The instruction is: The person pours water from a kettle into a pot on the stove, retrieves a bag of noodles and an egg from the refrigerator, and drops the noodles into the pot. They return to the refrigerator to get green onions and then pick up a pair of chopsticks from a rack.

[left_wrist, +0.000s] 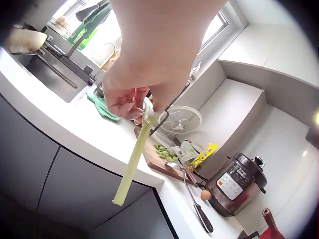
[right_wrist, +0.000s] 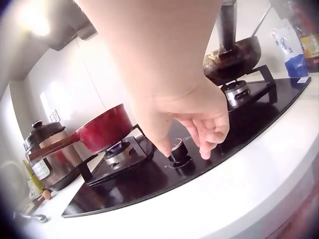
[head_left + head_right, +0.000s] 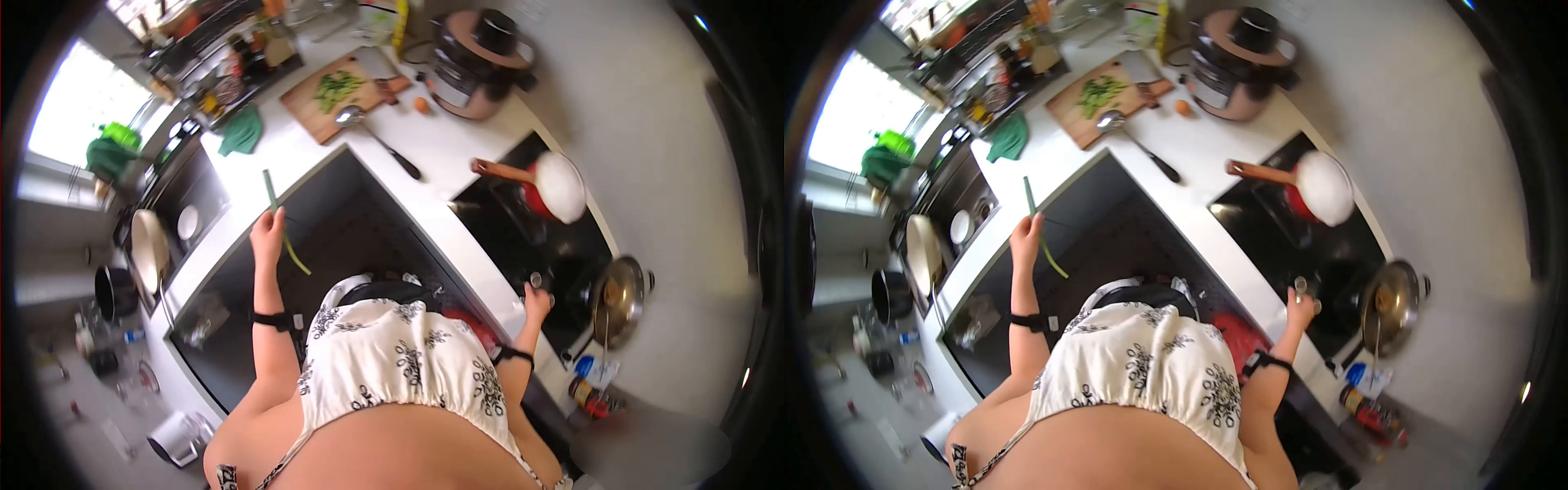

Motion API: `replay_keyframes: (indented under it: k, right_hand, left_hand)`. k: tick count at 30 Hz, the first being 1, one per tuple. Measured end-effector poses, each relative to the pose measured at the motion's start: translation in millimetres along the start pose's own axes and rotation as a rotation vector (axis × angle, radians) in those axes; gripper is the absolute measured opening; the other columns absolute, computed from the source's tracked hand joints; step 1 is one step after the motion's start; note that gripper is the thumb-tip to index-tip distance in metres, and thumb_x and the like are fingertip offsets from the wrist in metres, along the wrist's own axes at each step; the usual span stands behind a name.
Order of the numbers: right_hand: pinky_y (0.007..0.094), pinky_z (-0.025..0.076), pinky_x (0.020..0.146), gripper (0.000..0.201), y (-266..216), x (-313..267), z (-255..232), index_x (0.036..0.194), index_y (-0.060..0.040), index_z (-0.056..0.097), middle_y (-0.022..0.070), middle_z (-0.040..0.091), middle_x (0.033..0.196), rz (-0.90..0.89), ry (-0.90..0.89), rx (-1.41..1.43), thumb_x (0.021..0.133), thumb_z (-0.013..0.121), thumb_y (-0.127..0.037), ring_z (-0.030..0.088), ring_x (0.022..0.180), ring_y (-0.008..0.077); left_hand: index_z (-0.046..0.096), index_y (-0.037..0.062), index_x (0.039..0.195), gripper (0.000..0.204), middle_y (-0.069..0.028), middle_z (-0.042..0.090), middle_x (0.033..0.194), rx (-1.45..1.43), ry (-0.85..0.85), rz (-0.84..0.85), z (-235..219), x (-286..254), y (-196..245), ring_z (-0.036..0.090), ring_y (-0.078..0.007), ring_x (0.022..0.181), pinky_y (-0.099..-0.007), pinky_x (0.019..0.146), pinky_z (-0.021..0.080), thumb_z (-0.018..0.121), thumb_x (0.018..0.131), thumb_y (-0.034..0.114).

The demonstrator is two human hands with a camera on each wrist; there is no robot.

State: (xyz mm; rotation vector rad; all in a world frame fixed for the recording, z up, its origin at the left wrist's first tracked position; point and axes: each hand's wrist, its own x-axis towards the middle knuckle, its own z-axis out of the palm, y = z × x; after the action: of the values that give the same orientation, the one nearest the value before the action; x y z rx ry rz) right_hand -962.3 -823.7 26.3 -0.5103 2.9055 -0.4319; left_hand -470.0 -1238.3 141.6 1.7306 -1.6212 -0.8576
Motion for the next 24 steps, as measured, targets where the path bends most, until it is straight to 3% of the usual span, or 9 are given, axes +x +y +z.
replay_keyframes:
  k: [2, 4, 6, 10, 14, 17, 20, 22, 24]
  right_hand:
    - [0.0383, 0.052, 0.063, 0.045, -10.2, -18.3, -1.9, 0.08, 0.0008, 0.069, 0.0165, 0.067, 0.07, 0.098, 0.066, -0.147, 0.08, 0.064, -0.044, 0.065, 0.061, 0.0286]
    - [0.0352, 0.05, 0.051, 0.043, 12.2, -21.3, 20.4, 0.08, 0.0012, 0.069, 0.0148, 0.065, 0.063, 0.197, -0.072, 0.0, 0.082, 0.062, -0.041, 0.061, 0.047, 0.0246]
    - [0.0337, 0.046, 0.041, 0.041, -6.6, -35.7, 16.5, 0.083, 0.0014, 0.069, 0.0132, 0.066, 0.063, 0.251, -0.142, 0.171, 0.084, 0.06, -0.038, 0.057, 0.041, 0.0219]
    - [0.0315, 0.041, 0.036, 0.04, -49.1, -47.4, 14.0, 0.081, 0.0025, 0.066, 0.0122, 0.066, 0.063, 0.357, -0.28, 0.261, 0.086, 0.059, -0.037, 0.056, 0.041, 0.0178]
    - [0.03, 0.035, 0.031, 0.036, -79.5, -66.6, 26.8, 0.083, 0.0017, 0.06, 0.0119, 0.065, 0.063, 0.374, -0.135, 0.464, 0.089, 0.054, -0.033, 0.05, 0.038, 0.0162]
    - [0.0296, 0.036, 0.03, 0.034, -118.9, -90.8, 35.8, 0.082, 0.0016, 0.058, 0.0112, 0.063, 0.061, 0.412, -0.182, 0.433, 0.09, 0.052, -0.031, 0.05, 0.036, 0.0165]
    - [0.0307, 0.036, 0.028, 0.034, -155.7, -112.2, 49.9, 0.08, 0.0028, 0.057, 0.0123, 0.062, 0.06, 0.45, -0.289, 0.449, 0.091, 0.051, -0.029, 0.05, 0.033, 0.0176]
    - [0.0305, 0.038, 0.029, 0.034, -163.8, -124.3, 65.1, 0.083, 0.0038, 0.058, 0.0126, 0.062, 0.059, 0.476, -0.334, 0.517, 0.091, 0.052, -0.029, 0.051, 0.034, 0.0184]
    - [0.0286, 0.033, 0.031, 0.03, -176.3, -134.0, 73.0, 0.089, 0.0004, 0.055, 0.0133, 0.062, 0.061, 0.487, -0.384, 0.485, 0.09, 0.051, -0.029, 0.049, 0.036, 0.0167]
  left_hand:
    - [0.056, -0.0012, 0.074, 0.043, -0.0054, 0.051, 0.056, 0.105, 0.025, -0.03, -0.2, 19.4, -11.9, 0.045, -0.0127, 0.054, -0.0314, 0.052, 0.038, 0.062, 0.088, 0.039]
    - [0.059, -0.0016, 0.078, 0.041, -0.0099, 0.058, 0.06, 0.145, 0.059, -0.014, -0.4, 37.0, -8.0, 0.056, -0.0178, 0.057, -0.0338, 0.056, 0.044, 0.063, 0.087, 0.038]
    - [0.061, -0.002, 0.081, 0.04, -0.014, 0.063, 0.066, 0.093, 0.045, 0.008, 8.0, 65.4, -17.1, 0.063, -0.0256, 0.063, -0.036, 0.061, 0.048, 0.064, 0.085, 0.038]
    - [0.062, 0.0024, 0.092, 0.038, -0.0158, 0.066, 0.077, 0.344, -0.056, -0.002, 20.8, 128.8, -6.8, 0.064, -0.034, 0.075, -0.0432, 0.068, 0.05, 0.064, 0.083, 0.039]
    - [0.055, 0.0046, 0.092, 0.033, -0.0157, 0.064, 0.087, 0.527, -0.081, 0.184, 44.5, 193.6, 1.4, 0.063, -0.036, 0.083, -0.0484, 0.068, 0.049, 0.063, 0.082, 0.035]
    - [0.055, 0.0041, 0.091, 0.031, -0.016, 0.064, 0.088, 0.608, -0.184, 0.314, 64.2, 237.9, -6.4, 0.064, -0.035, 0.082, -0.0473, 0.067, 0.05, 0.067, 0.08, 0.031]
    - [0.051, 0.0033, 0.106, 0.059, -0.0177, 0.061, 0.1, 0.625, -0.258, 0.34, 71.0, 261.4, -13.3, 0.063, -0.0353, 0.087, -0.0455, 0.071, 0.052, 0.068, 0.077, 0.052]
    - [0.048, 0.0002, 0.114, 0.069, -0.0196, 0.058, 0.104, 0.624, -0.128, 0.288, 74.2, 271.2, -10.6, 0.061, -0.0362, 0.092, -0.0447, 0.075, 0.052, 0.057, 0.081, 0.06]
    - [0.052, 0.0013, 0.108, 0.053, -0.017, 0.059, 0.099, 0.431, 0.122, 0.374, 48.2, 287.0, 20.5, 0.061, -0.0349, 0.091, -0.0445, 0.074, 0.052, 0.056, 0.087, 0.05]
